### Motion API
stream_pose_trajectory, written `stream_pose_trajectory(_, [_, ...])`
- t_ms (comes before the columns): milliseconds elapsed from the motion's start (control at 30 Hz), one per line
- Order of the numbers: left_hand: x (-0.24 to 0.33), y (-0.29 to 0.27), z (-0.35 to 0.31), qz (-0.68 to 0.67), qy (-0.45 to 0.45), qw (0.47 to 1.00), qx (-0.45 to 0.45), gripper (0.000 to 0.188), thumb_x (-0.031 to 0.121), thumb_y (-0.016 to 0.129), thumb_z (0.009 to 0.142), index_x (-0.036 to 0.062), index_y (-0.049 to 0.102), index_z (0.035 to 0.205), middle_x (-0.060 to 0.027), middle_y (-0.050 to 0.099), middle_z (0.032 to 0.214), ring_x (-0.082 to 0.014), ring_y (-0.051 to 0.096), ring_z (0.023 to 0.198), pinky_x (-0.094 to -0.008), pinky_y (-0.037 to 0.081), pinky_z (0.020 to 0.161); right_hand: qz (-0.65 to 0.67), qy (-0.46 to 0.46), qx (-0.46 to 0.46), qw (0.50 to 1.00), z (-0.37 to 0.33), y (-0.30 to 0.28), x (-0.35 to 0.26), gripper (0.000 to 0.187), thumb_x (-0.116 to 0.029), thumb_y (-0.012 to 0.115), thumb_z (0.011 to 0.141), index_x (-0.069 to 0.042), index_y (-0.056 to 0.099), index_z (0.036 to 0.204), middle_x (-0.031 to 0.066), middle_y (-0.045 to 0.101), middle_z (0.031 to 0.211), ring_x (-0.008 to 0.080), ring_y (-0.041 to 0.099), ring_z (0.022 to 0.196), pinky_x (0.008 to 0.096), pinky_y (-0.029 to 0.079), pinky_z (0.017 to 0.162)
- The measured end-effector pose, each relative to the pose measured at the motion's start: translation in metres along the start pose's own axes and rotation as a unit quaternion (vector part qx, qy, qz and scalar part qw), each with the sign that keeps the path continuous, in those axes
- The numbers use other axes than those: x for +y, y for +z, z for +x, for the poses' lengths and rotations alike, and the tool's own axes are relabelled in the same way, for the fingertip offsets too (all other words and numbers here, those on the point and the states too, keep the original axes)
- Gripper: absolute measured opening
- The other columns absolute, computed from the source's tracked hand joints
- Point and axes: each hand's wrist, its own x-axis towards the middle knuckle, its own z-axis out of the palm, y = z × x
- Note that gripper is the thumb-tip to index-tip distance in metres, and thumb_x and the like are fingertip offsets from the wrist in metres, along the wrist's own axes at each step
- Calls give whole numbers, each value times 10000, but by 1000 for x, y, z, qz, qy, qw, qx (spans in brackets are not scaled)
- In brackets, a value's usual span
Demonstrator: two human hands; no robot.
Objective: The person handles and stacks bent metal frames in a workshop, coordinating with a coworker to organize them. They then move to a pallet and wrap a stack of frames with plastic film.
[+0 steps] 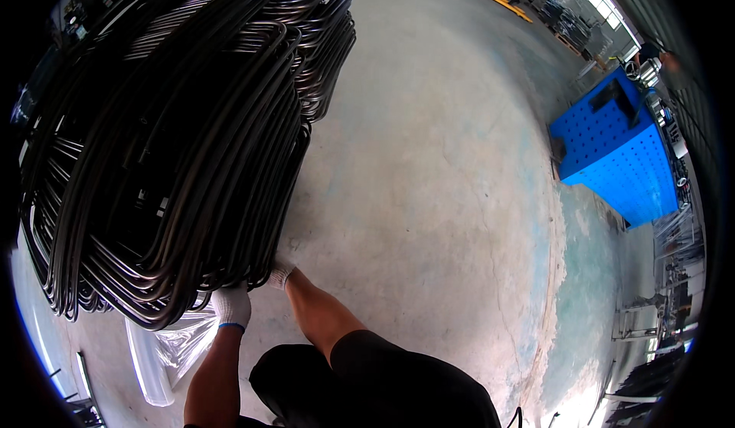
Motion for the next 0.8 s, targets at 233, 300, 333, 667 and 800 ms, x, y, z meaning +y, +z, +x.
stream_pose_trajectory(233, [19,-10,-5,113,-20,993,-5,422,369,720,997,5,758,1206,-284,757,1182,-473,698,1157,-547,546,968,-27,-16,13,999,2,8,-6,496,-339,583,1073,-50,607,1476,138,640,1526,241,581,1419,389,461,1193])
stream_pose_trajectory(300, [21,-8,-5,109,-18,994,8,435,389,710,1004,10,757,1213,-285,755,1185,-479,694,1157,-552,545,968,-41,-26,16,999,4,10,-5,504,-352,586,1069,-55,611,1476,139,639,1529,245,576,1427,392,454,1201])
stream_pose_trajectory(333, [18,-7,-5,111,-14,994,11,437,393,704,1007,12,758,1212,-284,755,1183,-480,694,1156,-553,546,967,-49,-31,18,998,4,12,-6,508,-359,588,1068,-57,614,1476,139,638,1530,247,573,1431,393,451,1204])
stream_pose_trajectory(667, [7,8,-4,119,5,990,74,394,380,669,1016,17,779,1125,-271,770,1095,-476,719,1075,-562,565,908,32,3,104,994,-1,29,38,517,-451,618,1034,-89,676,1399,199,663,1468,311,602,1393,406,507,1136])
stream_pose_trajectory(800, [-11,11,-5,120,-3,991,64,381,373,691,1005,20,778,1119,-273,769,1087,-477,720,1065,-566,566,892,161,72,38,984,-3,2,16,515,-398,584,1067,-72,617,1464,163,654,1497,292,597,1408,408,489,1170])
